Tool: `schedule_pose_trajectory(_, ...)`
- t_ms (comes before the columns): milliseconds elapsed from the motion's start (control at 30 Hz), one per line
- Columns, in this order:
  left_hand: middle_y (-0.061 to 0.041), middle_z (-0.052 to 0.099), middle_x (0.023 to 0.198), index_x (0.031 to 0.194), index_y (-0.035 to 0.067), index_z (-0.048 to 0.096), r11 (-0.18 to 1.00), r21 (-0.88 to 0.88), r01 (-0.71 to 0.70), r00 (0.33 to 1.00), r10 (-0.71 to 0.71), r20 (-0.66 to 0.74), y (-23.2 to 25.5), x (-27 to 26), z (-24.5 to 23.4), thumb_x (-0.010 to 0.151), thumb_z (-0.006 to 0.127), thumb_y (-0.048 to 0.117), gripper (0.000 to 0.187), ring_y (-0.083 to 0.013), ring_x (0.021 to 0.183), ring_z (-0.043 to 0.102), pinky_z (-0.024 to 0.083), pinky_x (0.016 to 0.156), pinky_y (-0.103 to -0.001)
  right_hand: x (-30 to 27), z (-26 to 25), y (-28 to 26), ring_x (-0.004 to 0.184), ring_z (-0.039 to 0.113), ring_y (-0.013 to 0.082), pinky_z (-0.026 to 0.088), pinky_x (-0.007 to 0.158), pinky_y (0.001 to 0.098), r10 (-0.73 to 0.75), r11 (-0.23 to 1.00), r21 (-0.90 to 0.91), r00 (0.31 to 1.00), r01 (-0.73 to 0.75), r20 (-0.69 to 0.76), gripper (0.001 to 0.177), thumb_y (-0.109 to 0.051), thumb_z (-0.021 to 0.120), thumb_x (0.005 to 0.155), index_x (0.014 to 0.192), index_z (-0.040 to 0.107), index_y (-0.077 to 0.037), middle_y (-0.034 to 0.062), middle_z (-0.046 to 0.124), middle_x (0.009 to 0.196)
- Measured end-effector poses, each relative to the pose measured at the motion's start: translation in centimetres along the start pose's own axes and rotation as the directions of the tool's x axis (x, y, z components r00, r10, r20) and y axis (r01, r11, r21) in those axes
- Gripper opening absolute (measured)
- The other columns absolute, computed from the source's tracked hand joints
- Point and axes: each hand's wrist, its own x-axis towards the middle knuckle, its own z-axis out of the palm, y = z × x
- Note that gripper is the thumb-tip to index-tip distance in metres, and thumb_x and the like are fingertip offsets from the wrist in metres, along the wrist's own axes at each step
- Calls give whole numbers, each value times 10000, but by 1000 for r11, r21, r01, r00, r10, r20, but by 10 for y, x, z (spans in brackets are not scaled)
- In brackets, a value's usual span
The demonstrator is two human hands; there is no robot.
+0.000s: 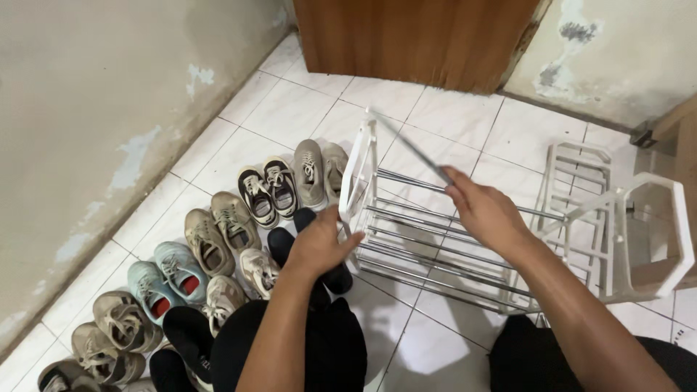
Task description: The person assembles a white plastic shoe rack by inserting metal rods into the side frames. They sit on the floor, pick up rods one by one, and slide them into the designated slots on both sides of the rack.
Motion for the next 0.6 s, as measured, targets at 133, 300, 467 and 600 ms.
schedule_pose_trajectory(133, -150, 768, 944, 1158, 104, 666, 997, -75, -34, 997, 28, -72, 3, 10, -11, 900, 726, 343, 357, -353, 841, 743, 568, 733, -462, -6, 3, -2, 905, 715, 400, 550, 782, 512, -138, 982, -132, 990, 136, -10, 289, -238, 466, 1029, 1232, 595, -78, 200, 732, 1046)
schedule_pose_trajectory(300, -140, 765, 893, 1206, 96, 633, 999, -19, -40, 987, 37, -158, -3, 20, -5, 919, 754, 345, 399, -360, 856, 730, 554, 713, -460, -26, 0, -18, 910, 716, 367, 557, 791, 508, -66, 948, -300, 987, 108, 146, 426, -253, 468, 977, 1396, 522, -198, 173, 748, 974)
schedule_pose_trajectory(467, -135, 757, 869, 1320, 164, 638, 979, -191, -74, 989, 47, -139, -8, 19, -6, 854, 782, 267, 499, -311, 798, 748, 562, 694, -413, -35, 0, -32, 827, 725, 339, 575, 711, 484, -160, 904, -368, 970, 219, 183, 356, -341, 452, 1021, 1342, 577, -254, 132, 758, 927)
schedule_pose_trajectory(600, -139, 753, 868, 1322, 178, 660, 974, -209, -84, 986, 51, -160, -10, 19, -6, 852, 802, 262, 499, -297, 792, 748, 564, 704, -398, -37, 20, -24, 709, 715, 351, 568, 587, 476, -410, 838, -374, 911, 396, 45, 237, -128, 533, 869, 1084, 629, -100, 128, 703, 933)
